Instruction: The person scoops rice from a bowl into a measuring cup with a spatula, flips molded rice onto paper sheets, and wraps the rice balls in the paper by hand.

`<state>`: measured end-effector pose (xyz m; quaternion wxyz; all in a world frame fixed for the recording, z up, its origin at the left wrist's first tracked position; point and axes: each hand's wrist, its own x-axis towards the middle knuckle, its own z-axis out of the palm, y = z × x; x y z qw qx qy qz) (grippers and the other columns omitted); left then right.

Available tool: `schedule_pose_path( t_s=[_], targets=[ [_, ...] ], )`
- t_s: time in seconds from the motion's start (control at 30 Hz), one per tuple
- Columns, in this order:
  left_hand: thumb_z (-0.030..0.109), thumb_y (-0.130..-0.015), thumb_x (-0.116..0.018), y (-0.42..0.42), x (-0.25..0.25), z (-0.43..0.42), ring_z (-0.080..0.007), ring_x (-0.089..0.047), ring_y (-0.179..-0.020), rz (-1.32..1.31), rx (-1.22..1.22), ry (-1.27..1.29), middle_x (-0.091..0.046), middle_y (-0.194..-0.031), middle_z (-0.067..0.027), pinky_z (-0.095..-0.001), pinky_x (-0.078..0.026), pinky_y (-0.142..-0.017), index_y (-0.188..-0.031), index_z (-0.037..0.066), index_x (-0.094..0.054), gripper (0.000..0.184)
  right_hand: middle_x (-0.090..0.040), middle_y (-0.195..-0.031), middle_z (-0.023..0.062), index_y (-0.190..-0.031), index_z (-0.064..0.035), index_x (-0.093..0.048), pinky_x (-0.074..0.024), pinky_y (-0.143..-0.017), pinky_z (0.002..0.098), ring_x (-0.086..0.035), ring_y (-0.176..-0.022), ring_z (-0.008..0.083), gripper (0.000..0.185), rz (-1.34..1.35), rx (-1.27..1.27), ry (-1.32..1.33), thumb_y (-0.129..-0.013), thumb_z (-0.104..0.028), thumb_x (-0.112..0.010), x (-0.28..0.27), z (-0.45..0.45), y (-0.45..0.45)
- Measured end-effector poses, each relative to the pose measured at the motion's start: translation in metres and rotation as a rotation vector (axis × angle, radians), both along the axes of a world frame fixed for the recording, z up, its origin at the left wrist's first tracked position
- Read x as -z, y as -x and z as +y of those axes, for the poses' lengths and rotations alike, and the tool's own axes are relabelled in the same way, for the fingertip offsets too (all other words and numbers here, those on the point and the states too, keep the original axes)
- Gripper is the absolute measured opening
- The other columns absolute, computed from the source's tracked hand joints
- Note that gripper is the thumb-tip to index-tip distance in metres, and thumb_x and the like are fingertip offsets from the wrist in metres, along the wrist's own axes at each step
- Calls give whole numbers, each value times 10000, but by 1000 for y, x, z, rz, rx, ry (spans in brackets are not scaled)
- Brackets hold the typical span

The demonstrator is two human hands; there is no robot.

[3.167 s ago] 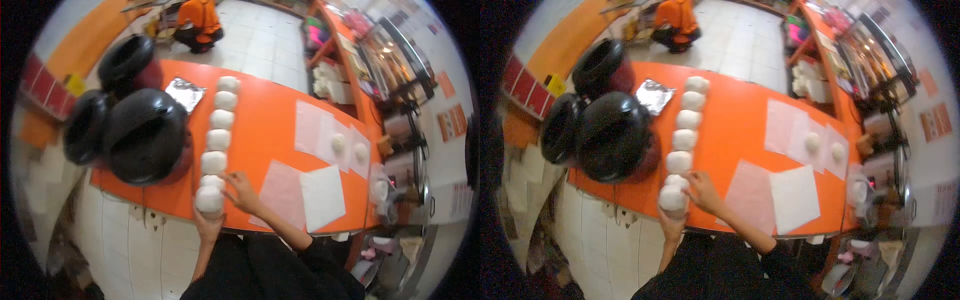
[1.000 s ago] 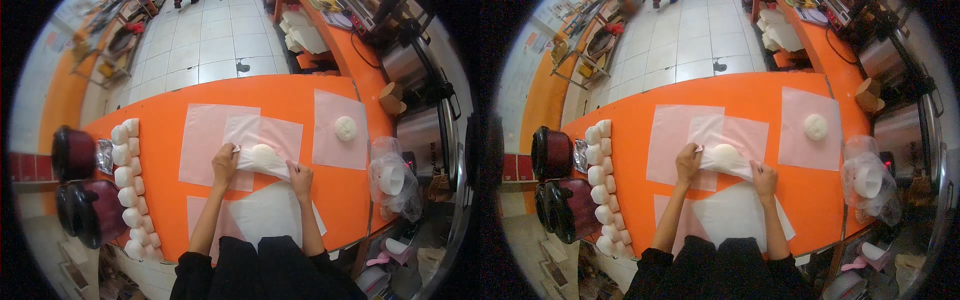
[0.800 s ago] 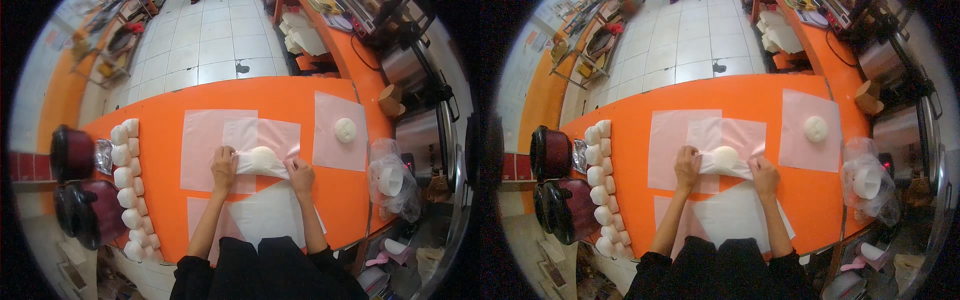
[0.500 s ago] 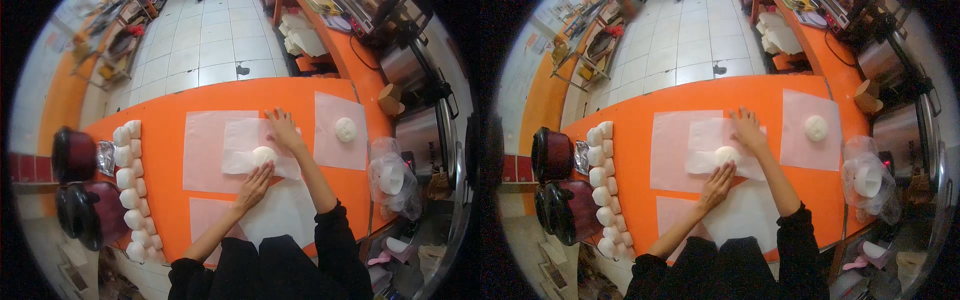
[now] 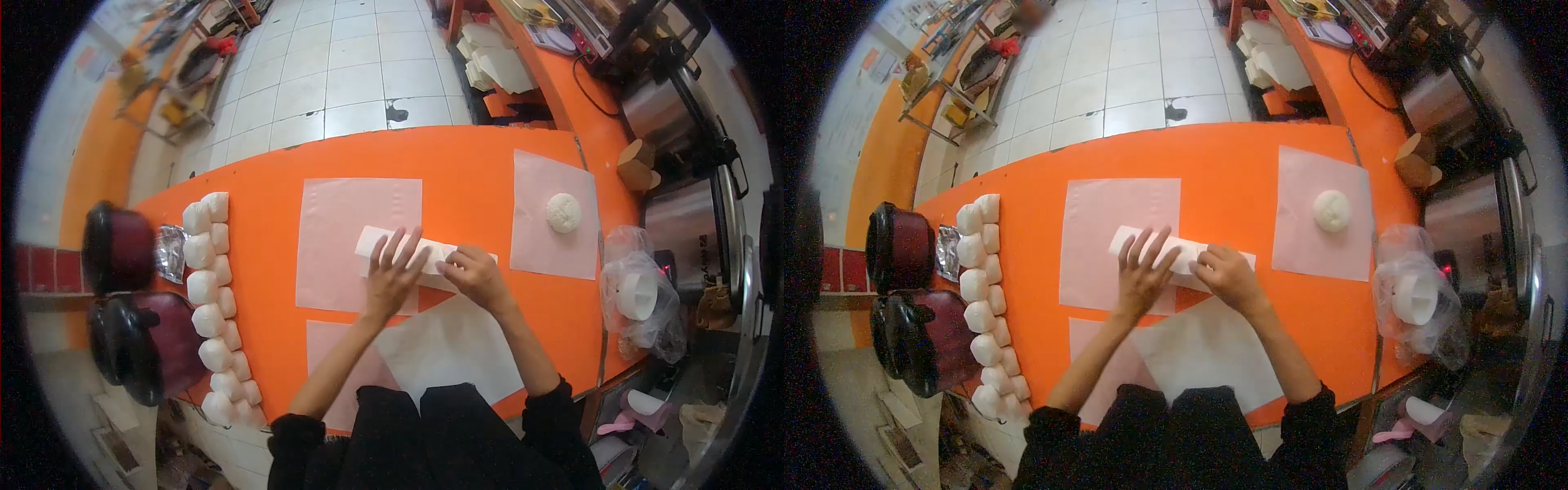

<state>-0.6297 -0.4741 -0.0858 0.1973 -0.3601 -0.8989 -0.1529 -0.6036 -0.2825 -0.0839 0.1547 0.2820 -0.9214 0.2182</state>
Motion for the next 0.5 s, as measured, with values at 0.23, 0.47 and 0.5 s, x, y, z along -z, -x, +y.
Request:
schedule_pose_path(
  t_s=[0.23,0.47,0.5],
  targets=[
    [104,-753,-603,40,-10,-23,-229,-528,-815,-452,447,221,-545,-829,-75,-371,-455,-772,-795,49,-532,100,-507,-749,47,-926,-17,-605,-442,-592,311,-505,-689,191,226,22,-23,4,-706,-67,-607,25,-7,-30],
    [181,-741,-674,58,-1,-5,-265,-569,-864,-453,396,-14,-617,-891,-80,-373,-458,-785,-884,75,-610,190,-557,-846,77,-950,-23,-611,-461,-696,352,-545,-770,245,226,-376,95,228,-745,-103,-660,15,-5,-27],
    [183,-726,-684,61,0,-4,-271,-580,-874,-380,451,-41,-632,-908,-80,-372,-459,-786,-912,84,-628,218,-562,-868,88,-949,-20,-610,-461,-709,360,-549,-782,260,223,-430,191,278,-748,-102,-658,16,-7,-21]
  ],
)
